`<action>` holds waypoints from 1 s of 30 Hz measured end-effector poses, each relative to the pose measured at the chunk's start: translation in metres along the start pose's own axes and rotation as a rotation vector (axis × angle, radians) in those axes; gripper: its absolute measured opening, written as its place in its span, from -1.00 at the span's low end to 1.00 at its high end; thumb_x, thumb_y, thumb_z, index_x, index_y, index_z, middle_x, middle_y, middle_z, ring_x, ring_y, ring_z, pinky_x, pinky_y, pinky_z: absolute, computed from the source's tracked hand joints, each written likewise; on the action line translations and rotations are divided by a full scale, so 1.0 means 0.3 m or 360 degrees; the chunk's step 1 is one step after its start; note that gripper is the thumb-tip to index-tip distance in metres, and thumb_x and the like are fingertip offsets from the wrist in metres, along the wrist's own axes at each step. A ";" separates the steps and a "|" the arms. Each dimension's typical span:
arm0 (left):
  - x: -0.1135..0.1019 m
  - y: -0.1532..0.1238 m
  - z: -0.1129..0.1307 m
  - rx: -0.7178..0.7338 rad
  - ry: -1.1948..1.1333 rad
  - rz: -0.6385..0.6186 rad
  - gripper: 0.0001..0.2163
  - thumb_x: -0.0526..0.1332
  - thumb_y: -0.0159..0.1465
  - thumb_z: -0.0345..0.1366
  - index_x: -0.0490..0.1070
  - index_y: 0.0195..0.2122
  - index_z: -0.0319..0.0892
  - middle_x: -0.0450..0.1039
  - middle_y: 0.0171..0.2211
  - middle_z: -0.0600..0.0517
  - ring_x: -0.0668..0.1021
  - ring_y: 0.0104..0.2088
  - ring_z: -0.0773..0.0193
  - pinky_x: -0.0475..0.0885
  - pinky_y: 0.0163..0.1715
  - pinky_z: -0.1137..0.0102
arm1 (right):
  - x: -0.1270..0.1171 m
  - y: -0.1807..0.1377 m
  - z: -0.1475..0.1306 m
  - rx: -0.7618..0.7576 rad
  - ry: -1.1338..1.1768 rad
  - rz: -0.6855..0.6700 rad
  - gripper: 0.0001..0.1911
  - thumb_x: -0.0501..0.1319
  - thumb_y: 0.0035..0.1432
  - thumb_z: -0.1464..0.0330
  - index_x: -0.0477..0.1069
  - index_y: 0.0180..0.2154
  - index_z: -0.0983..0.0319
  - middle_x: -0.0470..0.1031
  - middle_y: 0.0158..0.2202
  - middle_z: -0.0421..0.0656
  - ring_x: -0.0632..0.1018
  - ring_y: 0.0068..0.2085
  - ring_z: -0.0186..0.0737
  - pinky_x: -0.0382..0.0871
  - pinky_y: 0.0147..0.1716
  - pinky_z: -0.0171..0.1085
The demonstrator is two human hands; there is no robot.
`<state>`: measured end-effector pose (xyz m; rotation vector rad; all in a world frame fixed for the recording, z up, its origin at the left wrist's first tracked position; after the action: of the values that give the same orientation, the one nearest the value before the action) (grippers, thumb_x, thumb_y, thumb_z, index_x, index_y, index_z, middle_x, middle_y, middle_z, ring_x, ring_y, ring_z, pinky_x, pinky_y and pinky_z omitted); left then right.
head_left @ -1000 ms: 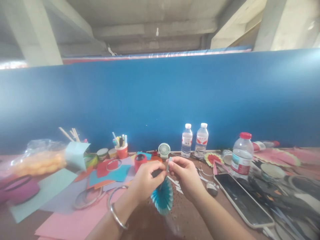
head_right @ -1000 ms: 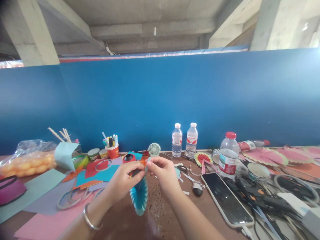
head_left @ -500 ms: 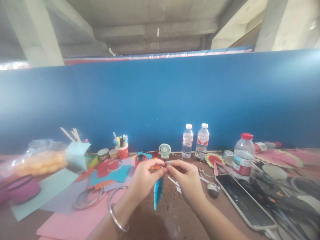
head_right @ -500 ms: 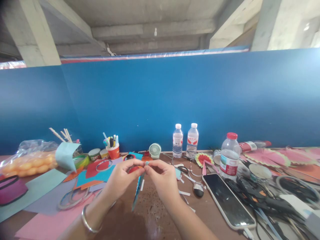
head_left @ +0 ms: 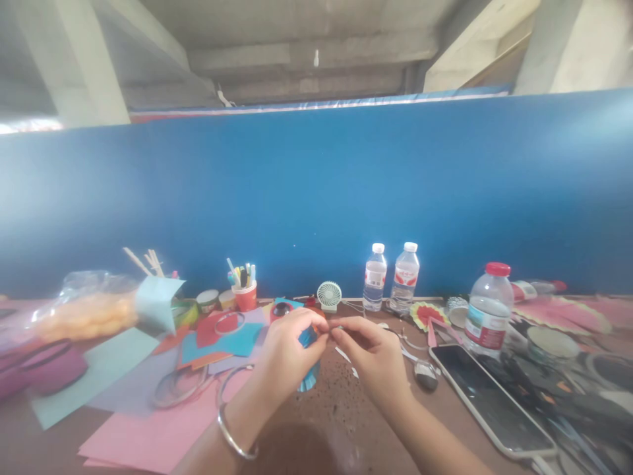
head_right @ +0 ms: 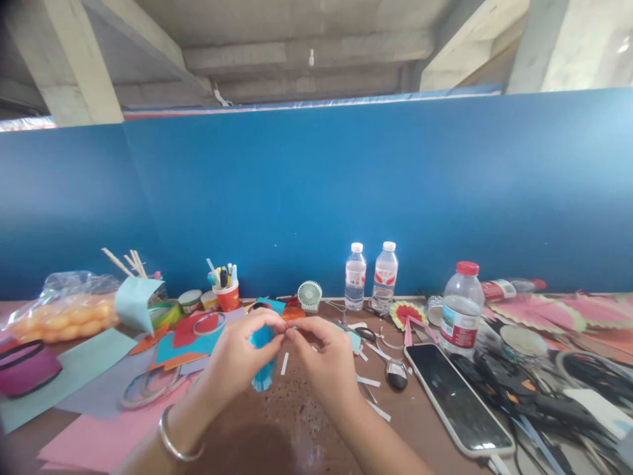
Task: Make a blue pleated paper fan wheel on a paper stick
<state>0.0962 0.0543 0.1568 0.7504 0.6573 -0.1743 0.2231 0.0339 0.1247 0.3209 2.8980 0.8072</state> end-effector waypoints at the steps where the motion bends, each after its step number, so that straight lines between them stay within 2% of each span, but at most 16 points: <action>1: 0.001 -0.001 0.001 -0.0004 0.0002 -0.0009 -0.92 0.15 0.10 -0.44 0.39 -0.43 -0.12 0.45 -0.40 0.09 0.47 -0.35 0.29 0.34 -0.31 0.41 | 0.000 -0.002 -0.001 -0.0022 -0.0027 0.0001 -0.90 0.19 0.04 0.37 0.50 -0.37 0.17 0.55 -0.37 -0.17 0.54 -0.35 -0.20 0.40 -0.34 -0.27; 7: 0.013 -0.001 0.022 0.0053 0.0046 -0.0070 -0.95 0.16 0.13 -0.40 0.39 -0.42 -0.13 0.46 -0.40 0.09 0.48 -0.35 0.29 0.35 -0.30 0.40 | -0.013 -0.003 0.000 -0.0093 0.0002 0.0018 -0.92 0.22 0.02 0.38 0.50 -0.43 0.18 0.54 -0.44 -0.19 0.54 -0.40 -0.23 0.40 -0.39 -0.29; 10: -0.008 0.006 0.053 0.0226 0.0061 -0.0121 -0.86 0.08 0.22 -0.35 0.42 -0.31 -0.08 0.49 -0.29 0.09 0.48 -0.22 0.28 0.27 -0.07 0.29 | -0.051 0.018 0.034 0.0001 0.0206 0.0168 -0.95 0.26 -0.03 0.36 0.49 -0.45 0.20 0.53 -0.50 -0.20 0.53 -0.46 -0.26 0.42 -0.44 -0.31; 12: -0.057 0.016 0.040 0.0238 0.0026 -0.0044 -0.78 0.00 0.27 -0.33 0.39 -0.14 -0.01 0.44 -0.11 0.08 0.43 -0.07 0.26 0.15 0.06 0.23 | -0.078 0.031 0.074 0.0105 0.0371 0.0295 -0.92 0.29 -0.07 0.35 0.48 -0.45 0.21 0.53 -0.51 -0.20 0.53 -0.47 -0.26 0.43 -0.44 -0.31; 14: -0.134 0.027 -0.022 0.0061 -0.0059 0.0194 -0.73 0.03 0.26 -0.27 0.30 -0.02 0.00 0.28 0.06 0.04 0.30 0.08 0.20 0.14 0.08 0.22 | -0.093 0.040 0.113 0.0178 0.0521 0.0388 -0.87 0.33 -0.12 0.35 0.46 -0.44 0.22 0.53 -0.51 -0.21 0.54 -0.47 -0.25 0.43 -0.43 -0.29; 16: -0.187 0.026 -0.113 -0.0224 -0.0227 0.0408 -0.61 0.14 0.18 -0.20 0.22 0.05 -0.04 0.18 0.12 -0.05 0.24 0.12 0.09 0.18 0.05 0.18 | -0.091 0.044 0.143 0.0213 0.0631 0.0424 -0.84 0.35 -0.16 0.36 0.44 -0.43 0.22 0.52 -0.51 -0.21 0.54 -0.45 -0.24 0.43 -0.42 -0.28; 17: -0.180 0.024 -0.161 -0.0387 -0.0383 0.0401 -0.53 0.19 0.13 -0.18 0.18 0.07 -0.06 0.19 0.11 -0.11 0.27 0.10 0.05 0.23 0.01 0.16 | -0.087 0.044 0.155 0.0215 0.0672 0.0427 -0.83 0.35 -0.16 0.36 0.43 -0.43 0.22 0.51 -0.51 -0.21 0.54 -0.44 -0.24 0.42 -0.41 -0.27; 18: -0.151 0.024 -0.200 -0.0525 -0.0565 0.0311 -0.49 0.23 0.10 -0.17 0.17 0.08 -0.09 0.23 0.08 -0.15 0.34 0.05 0.03 0.28 -0.04 0.16 | -0.080 0.043 0.164 0.0211 0.0701 0.0422 -0.83 0.35 -0.16 0.36 0.42 -0.44 0.23 0.51 -0.50 -0.21 0.53 -0.43 -0.25 0.42 -0.40 -0.27; 21: -0.061 0.029 -0.224 -0.0625 -0.0981 0.0039 -0.57 0.26 0.07 -0.21 0.30 -0.05 -0.22 0.41 -0.09 -0.18 0.48 -0.13 0.07 0.36 -0.14 0.21 | -0.058 0.038 0.178 0.0157 0.0692 0.0363 -0.85 0.32 -0.13 0.35 0.38 -0.46 0.22 0.49 -0.44 -0.21 0.52 -0.40 -0.26 0.40 -0.37 -0.28; 24: -0.054 0.030 -0.214 -0.0569 -0.1033 0.0110 -0.71 0.25 0.08 -0.23 0.40 -0.19 -0.26 0.49 -0.21 -0.12 0.51 -0.22 0.13 0.38 -0.18 0.27 | -0.040 0.031 0.176 0.0084 0.0319 0.0255 -0.86 0.27 -0.08 0.33 0.33 -0.47 0.22 0.48 -0.43 -0.19 0.50 -0.42 -0.26 0.38 -0.41 -0.31; 27: -0.057 0.027 -0.211 -0.0567 -0.0960 0.0156 -0.76 0.23 0.09 -0.26 0.42 -0.23 -0.23 0.51 -0.25 -0.07 0.52 -0.27 0.18 0.40 -0.23 0.31 | -0.008 0.021 0.154 -0.0061 -0.0392 0.0102 -0.88 0.18 0.02 0.30 0.37 -0.37 0.21 0.49 -0.47 -0.18 0.48 -0.47 -0.27 0.31 -0.47 -0.35; 30: -0.045 0.028 -0.203 -0.0565 -0.0901 0.0098 -0.80 0.22 0.08 -0.29 0.43 -0.27 -0.22 0.52 -0.31 -0.04 0.52 -0.30 0.19 0.41 -0.28 0.34 | 0.052 0.002 0.139 -0.0260 -0.0997 -0.0091 -0.81 0.06 0.13 0.28 0.39 -0.33 0.21 0.48 -0.56 -0.20 0.46 -0.56 -0.29 0.18 -0.57 -0.39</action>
<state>0.0588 0.1010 0.1367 0.3493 0.1171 -0.1961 0.2149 0.0588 0.0887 0.3879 2.2367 0.7584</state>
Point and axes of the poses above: each hand's wrist, its own y-axis towards the middle knuckle, its own x-axis out of the palm, z = x × y, the point moved 9 cm from there along y, towards the middle knuckle
